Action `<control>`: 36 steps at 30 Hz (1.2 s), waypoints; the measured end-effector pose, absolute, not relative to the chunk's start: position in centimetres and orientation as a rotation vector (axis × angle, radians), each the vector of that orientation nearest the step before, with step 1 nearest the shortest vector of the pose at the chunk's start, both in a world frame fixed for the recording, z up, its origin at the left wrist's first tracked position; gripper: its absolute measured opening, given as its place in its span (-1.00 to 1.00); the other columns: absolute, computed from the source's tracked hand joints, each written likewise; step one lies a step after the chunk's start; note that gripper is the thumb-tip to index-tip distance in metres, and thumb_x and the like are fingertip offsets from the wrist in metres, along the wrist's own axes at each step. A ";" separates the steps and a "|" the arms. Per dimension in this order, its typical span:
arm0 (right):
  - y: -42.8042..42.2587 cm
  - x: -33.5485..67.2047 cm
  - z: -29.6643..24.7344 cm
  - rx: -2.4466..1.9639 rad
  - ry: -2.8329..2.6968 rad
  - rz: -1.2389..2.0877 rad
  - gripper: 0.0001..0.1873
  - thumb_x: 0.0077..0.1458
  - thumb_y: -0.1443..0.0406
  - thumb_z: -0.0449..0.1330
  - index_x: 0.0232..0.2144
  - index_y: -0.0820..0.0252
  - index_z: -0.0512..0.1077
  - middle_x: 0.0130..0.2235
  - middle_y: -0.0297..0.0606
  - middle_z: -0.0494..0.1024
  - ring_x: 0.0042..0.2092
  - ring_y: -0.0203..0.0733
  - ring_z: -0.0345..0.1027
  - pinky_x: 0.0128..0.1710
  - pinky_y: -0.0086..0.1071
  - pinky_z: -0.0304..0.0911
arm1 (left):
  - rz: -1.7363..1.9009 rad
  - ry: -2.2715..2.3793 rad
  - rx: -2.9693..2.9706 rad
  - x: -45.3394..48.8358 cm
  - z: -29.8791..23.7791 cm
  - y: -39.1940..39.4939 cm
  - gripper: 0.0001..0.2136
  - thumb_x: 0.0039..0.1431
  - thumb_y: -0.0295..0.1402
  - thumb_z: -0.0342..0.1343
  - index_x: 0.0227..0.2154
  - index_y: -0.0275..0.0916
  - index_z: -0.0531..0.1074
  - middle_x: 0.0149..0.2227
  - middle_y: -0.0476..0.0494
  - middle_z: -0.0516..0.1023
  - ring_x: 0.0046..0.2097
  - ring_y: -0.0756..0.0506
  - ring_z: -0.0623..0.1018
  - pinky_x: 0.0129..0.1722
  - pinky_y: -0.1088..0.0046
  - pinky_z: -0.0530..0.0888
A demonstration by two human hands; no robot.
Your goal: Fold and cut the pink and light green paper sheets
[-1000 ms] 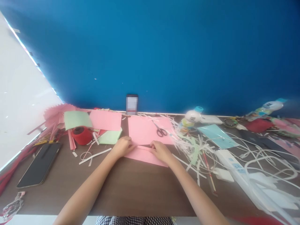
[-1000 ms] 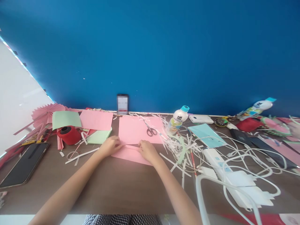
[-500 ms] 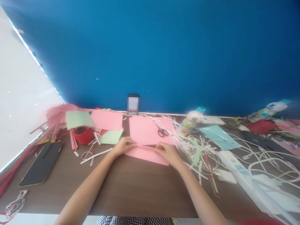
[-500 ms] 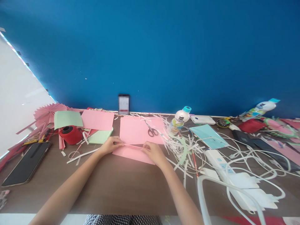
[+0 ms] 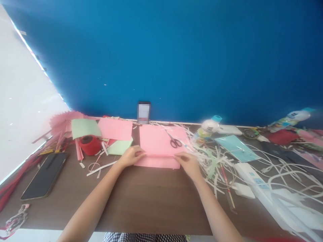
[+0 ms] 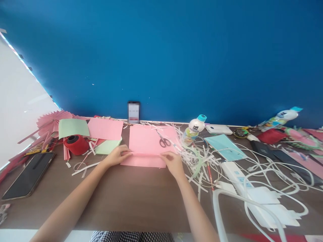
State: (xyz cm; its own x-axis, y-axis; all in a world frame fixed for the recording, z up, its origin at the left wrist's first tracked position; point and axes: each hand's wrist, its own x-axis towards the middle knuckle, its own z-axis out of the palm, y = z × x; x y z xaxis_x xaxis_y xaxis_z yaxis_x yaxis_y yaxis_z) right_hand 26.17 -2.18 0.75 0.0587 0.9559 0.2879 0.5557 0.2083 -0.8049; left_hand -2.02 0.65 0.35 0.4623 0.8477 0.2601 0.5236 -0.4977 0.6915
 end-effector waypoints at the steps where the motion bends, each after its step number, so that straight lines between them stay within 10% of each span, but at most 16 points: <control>1: -2.2 26.1 0.6 -1.444 -1.611 0.572 -0.79 -0.17 0.14 0.22 -0.55 0.16 0.48 -0.46 -0.26 0.55 -0.37 -0.13 0.41 -0.28 -0.26 0.31 | 0.810 1.156 2.242 -1.7 0.4 0.5 -0.73 0.08 -0.17 0.02 -0.32 -0.23 0.50 -0.33 -0.14 0.52 -0.28 -0.07 0.47 -0.26 0.44 0.34; 21: -2.9 26.1 1.1 -1.284 -1.652 0.621 -0.85 -0.08 0.20 0.18 -0.53 0.15 0.46 -0.42 -0.26 0.53 -0.34 -0.16 0.41 -0.26 -0.24 0.33 | 0.715 1.147 2.340 -0.1 0.6 -0.3 -0.78 0.15 -0.27 -0.06 -0.33 -0.16 0.48 -0.39 -0.04 0.48 -0.36 0.00 0.43 -0.40 0.54 0.28; 31: -4.1 22.6 3.8 -1.159 -2.237 -0.193 -0.69 0.05 0.18 0.11 -0.13 0.10 0.38 -0.14 -0.18 0.47 -0.03 -0.03 0.23 0.04 -0.05 -0.01 | 0.838 1.193 2.837 0.9 1.3 -1.4 -0.75 0.21 -0.39 -0.17 -0.33 -0.21 0.44 -0.48 -0.10 0.40 -0.40 -0.01 0.37 -0.39 0.44 0.20; 36: -3.6 21.3 3.5 -1.170 -2.374 -0.090 -0.73 0.16 0.24 -0.02 -0.36 0.14 0.47 -0.40 -0.25 0.52 -0.32 -0.20 0.34 -0.25 -0.32 0.15 | 0.877 1.076 2.878 1.0 1.7 -1.8 -0.75 0.22 -0.39 -0.17 -0.27 -0.16 0.43 -0.44 -0.09 0.43 -0.37 -0.01 0.38 -0.36 0.44 0.22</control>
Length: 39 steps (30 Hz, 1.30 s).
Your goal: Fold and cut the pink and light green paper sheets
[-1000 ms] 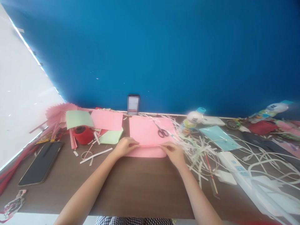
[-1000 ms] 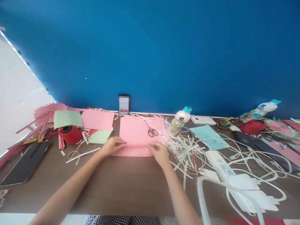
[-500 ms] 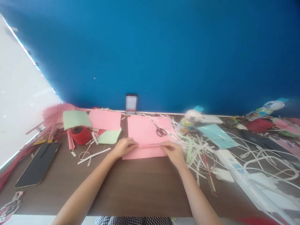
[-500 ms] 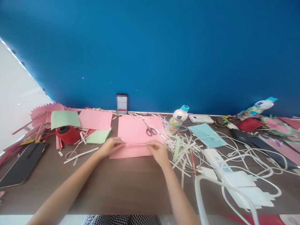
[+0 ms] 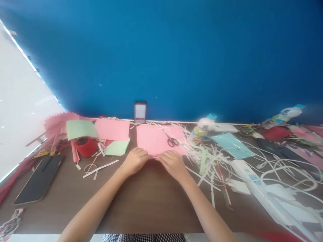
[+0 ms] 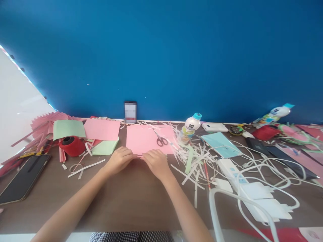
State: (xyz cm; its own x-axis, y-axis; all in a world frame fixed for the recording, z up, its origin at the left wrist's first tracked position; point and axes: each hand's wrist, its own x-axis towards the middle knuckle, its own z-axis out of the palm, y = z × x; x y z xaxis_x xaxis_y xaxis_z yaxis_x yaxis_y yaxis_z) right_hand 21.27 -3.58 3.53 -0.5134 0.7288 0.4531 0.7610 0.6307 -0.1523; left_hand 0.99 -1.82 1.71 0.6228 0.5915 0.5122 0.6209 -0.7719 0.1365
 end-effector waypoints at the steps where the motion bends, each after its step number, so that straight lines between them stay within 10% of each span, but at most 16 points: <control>1: -3.5 21.3 3.3 -1.183 -2.368 -0.067 -0.71 0.17 0.25 -0.04 -0.39 0.13 0.47 -0.43 -0.25 0.52 -0.36 -0.22 0.33 -0.30 -0.34 0.14 | -0.848 -1.037 -2.802 0.9 1.7 -1.7 -0.76 0.22 -0.37 -0.17 -0.27 -0.16 0.43 -0.43 -0.09 0.43 -0.37 -0.01 0.38 -0.36 0.45 0.23; 17: -2.4 26.0 4.5 -1.308 -2.354 0.238 -0.72 0.13 0.23 -0.04 -0.34 0.04 0.48 -0.33 -0.30 0.54 -0.27 -0.15 0.39 -0.25 -0.26 0.29 | -0.981 -1.126 -2.938 -2.8 1.6 0.4 -0.72 0.19 -0.24 -0.12 -0.38 -0.25 0.46 -0.44 -0.15 0.50 -0.38 -0.02 0.45 -0.34 0.48 0.34; 26: -1.6 29.2 0.8 -1.174 -2.256 -0.114 -0.70 0.14 0.33 -0.05 -0.19 0.11 0.43 -0.16 -0.19 0.51 -0.07 -0.09 0.34 -0.05 -0.14 0.26 | -0.872 -0.918 -2.759 -4.2 -0.2 0.9 -0.74 0.20 -0.48 -0.19 -0.16 -0.24 0.37 -0.23 -0.20 0.51 -0.24 -0.05 0.48 -0.25 0.40 0.39; 39: -2.9 22.9 -0.5 -1.027 -2.573 -0.558 -0.70 0.11 0.48 -0.04 -0.12 0.27 0.34 -0.13 -0.08 0.44 -0.11 -0.08 0.28 -0.10 -0.17 0.14 | -0.712 -1.029 -2.863 -3.1 -1.4 0.7 -0.76 0.18 -0.45 -0.19 -0.32 -0.23 0.40 -0.45 -0.13 0.48 -0.38 -0.01 0.47 -0.36 0.49 0.36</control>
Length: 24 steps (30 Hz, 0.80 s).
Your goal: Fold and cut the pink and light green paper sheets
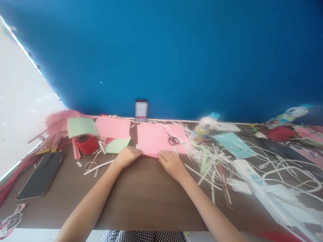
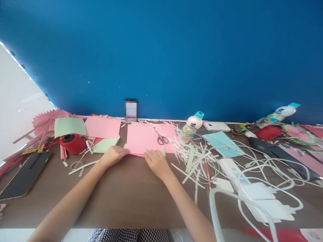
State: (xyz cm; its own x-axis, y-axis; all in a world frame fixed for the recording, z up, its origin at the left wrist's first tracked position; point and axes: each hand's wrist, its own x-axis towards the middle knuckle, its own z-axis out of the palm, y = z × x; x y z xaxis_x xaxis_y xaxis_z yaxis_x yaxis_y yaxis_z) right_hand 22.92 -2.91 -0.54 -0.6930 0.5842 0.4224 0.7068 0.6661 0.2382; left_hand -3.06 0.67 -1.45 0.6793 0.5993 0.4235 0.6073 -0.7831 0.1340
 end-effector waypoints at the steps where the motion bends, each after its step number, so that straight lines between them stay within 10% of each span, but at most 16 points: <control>1: -2.8 22.5 -0.6 -0.995 -2.584 -0.571 -0.71 0.10 0.50 -0.05 -0.15 0.28 0.35 -0.18 -0.09 0.46 -0.17 -0.11 0.30 -0.16 -0.21 0.17 | -0.717 -1.025 -2.860 -3.0 -1.4 0.6 -0.76 0.18 -0.45 -0.19 -0.34 -0.24 0.41 -0.46 -0.13 0.47 -0.38 -0.01 0.46 -0.36 0.49 0.35; 8: -2.4 22.3 -0.9 -0.888 -2.602 -0.672 -0.77 0.09 0.54 -0.07 -0.39 0.31 0.38 -0.48 -0.22 0.40 -0.42 -0.22 0.23 -0.40 -0.34 0.11 | -0.624 -0.972 -2.728 -1.1 -0.6 0.0 -0.81 0.19 -0.41 -0.14 -0.34 -0.22 0.39 -0.32 -0.12 0.46 -0.25 -0.05 0.41 -0.25 0.39 0.28; 24: -1.2 22.3 -1.1 -1.018 -2.708 -0.292 -0.76 0.17 0.37 -0.07 -0.50 0.24 0.30 -0.45 -0.25 0.31 -0.41 -0.23 0.16 -0.41 -0.38 0.05 | -0.478 -1.248 -2.949 -1.0 -0.4 0.1 -0.71 0.20 -0.26 -0.13 -0.43 -0.24 0.45 -0.43 -0.09 0.41 -0.36 -0.02 0.40 -0.39 0.50 0.28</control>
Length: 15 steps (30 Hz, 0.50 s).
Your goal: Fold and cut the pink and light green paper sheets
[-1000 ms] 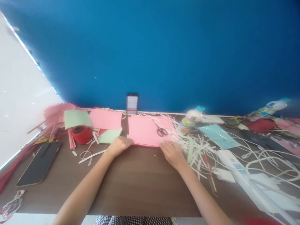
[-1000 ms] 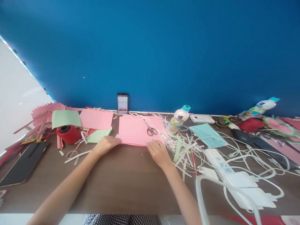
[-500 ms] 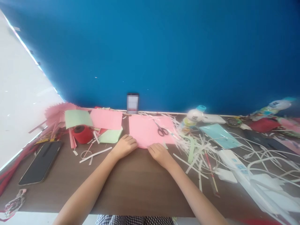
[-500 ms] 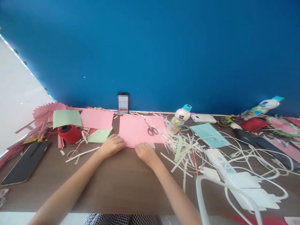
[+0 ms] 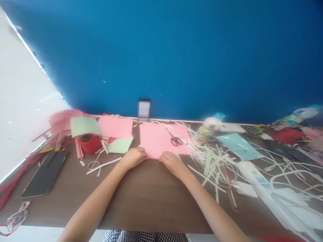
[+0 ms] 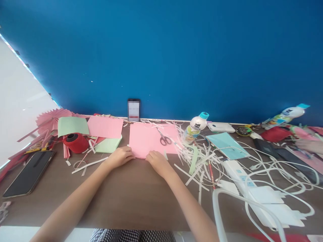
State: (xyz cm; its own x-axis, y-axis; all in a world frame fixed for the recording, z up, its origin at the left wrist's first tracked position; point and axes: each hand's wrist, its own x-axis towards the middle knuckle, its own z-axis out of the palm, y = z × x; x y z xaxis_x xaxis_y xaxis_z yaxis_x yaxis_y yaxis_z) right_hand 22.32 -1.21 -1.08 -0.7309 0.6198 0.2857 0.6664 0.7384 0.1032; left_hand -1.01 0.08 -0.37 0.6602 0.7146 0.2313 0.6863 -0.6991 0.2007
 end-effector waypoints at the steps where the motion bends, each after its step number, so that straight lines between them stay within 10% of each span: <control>1: -1.2 22.6 -1.1 -1.030 -2.703 -0.290 -0.74 0.18 0.34 -0.08 -0.51 0.24 0.29 -0.46 -0.25 0.30 -0.41 -0.23 0.15 -0.40 -0.38 0.05 | 0.471 1.184 2.715 -1.2 -0.4 0.2 -0.72 0.18 -0.24 -0.11 -0.43 -0.23 0.46 -0.42 -0.09 0.43 -0.34 -0.02 0.41 -0.37 0.50 0.28; 15: -1.6 27.6 -0.6 -1.281 -2.549 0.044 -0.75 0.19 0.26 -0.12 -0.45 0.18 0.28 -0.42 -0.23 0.35 -0.35 -0.20 0.23 -0.34 -0.35 0.13 | 0.505 1.398 2.219 -2.6 0.2 0.7 -0.67 -0.01 -0.04 0.04 -0.54 -0.21 0.48 -0.50 -0.05 0.45 -0.44 -0.03 0.39 -0.44 0.50 0.23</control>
State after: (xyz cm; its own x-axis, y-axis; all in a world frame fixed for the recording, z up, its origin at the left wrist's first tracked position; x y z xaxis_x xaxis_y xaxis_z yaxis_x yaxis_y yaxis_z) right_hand 27.60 -1.64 -0.59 -0.5636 0.7903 0.2405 0.7814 0.6044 -0.1550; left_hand -2.56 0.74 0.17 0.4144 0.9081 0.0602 0.7366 -0.3735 0.5638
